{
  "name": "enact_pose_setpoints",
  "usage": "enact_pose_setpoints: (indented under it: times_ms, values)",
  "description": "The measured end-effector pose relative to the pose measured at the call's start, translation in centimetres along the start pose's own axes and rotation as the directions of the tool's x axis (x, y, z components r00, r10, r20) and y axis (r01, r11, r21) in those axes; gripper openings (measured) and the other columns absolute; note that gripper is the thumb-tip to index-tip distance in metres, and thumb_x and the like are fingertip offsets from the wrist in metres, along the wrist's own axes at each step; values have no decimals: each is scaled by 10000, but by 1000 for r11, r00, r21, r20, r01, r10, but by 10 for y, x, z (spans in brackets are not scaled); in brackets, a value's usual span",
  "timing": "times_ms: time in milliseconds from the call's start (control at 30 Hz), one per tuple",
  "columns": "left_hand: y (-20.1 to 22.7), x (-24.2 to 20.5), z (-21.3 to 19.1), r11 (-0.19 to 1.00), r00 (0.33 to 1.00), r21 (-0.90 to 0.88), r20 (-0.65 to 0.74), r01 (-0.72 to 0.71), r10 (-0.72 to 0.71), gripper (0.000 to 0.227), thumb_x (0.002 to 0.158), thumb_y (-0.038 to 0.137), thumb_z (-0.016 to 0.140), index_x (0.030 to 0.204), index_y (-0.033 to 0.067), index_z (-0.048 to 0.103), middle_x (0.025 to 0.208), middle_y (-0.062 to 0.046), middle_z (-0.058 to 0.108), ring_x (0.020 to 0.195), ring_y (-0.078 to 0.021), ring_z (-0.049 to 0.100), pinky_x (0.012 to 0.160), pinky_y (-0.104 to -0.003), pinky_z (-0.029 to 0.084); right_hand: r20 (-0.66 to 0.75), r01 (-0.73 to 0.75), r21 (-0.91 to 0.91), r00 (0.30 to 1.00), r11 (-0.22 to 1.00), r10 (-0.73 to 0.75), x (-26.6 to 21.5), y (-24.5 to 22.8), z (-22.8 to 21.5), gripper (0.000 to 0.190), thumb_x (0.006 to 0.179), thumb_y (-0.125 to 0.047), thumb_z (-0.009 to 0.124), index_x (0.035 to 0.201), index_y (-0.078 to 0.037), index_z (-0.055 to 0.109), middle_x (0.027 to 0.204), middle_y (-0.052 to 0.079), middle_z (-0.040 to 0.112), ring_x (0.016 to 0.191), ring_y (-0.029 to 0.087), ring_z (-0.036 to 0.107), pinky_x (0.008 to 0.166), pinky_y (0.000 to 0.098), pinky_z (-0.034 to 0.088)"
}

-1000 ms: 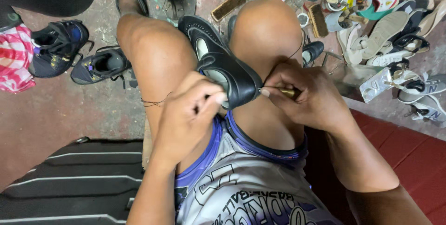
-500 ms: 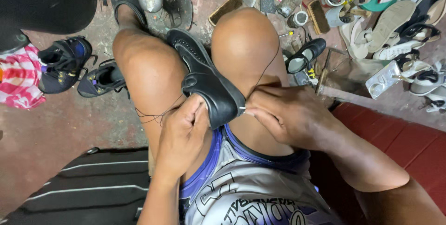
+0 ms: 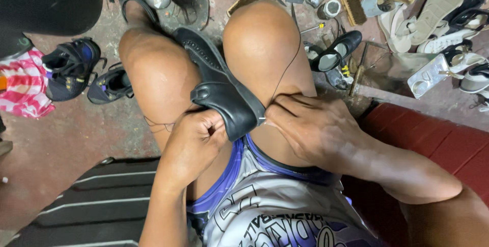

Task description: The person is repairing a black shoe by hand-sewing the sole to the upper. They use a needle and thread to stitch along the edge of the shoe, pulling the thread tight after each stitch. The person holds the shoe between their legs while working.

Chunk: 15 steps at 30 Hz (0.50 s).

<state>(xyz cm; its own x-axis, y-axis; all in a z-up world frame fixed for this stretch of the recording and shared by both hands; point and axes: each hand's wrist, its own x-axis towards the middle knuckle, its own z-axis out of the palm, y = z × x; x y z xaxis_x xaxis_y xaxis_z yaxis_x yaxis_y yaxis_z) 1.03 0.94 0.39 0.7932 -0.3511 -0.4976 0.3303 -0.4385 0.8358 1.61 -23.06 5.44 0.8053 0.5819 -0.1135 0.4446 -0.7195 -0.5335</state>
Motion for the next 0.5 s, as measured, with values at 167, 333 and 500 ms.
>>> enact_pose_setpoints:
  times_ms: [167, 333, 500]
  values:
    - [10, -3, -4, 999, 1000, 38, -4, 10, -10, 103, 766, -69, 596, 735, -5, 523, 575, -92, 411, 520, -127, 409, 506, -323, 431, -17, 61, -106, 998, 992, -64, -3, -8, -3, 181, 822, -107, 638, 993, -54, 607, 924, 94, 618, 871, 269, 683, 748, 378, 560]
    - [4, -4, -1, 993, 993, -20, -40, -116, 116, 87, 797, -54, 612, 789, -2, 542, 621, -88, 427, 555, -147, 431, 550, -320, 435, -64, 96, -284, 991, 954, -119, -5, 14, 0, 276, 894, -361, 703, 893, -87, 674, 759, 29, 622, 591, 169, 617, 470, 319, 466]
    - [3, -6, 1, 956, 952, -85, -154, -281, 266, 123, 863, -16, 657, 982, 8, 677, 810, -74, 506, 677, -137, 459, 612, -298, 426, -193, 25, -421, 974, 907, -116, -7, 40, -2, 656, 774, -701, 778, 581, -113, 561, 503, 0, 517, 422, 158, 536, 387, 316, 374]
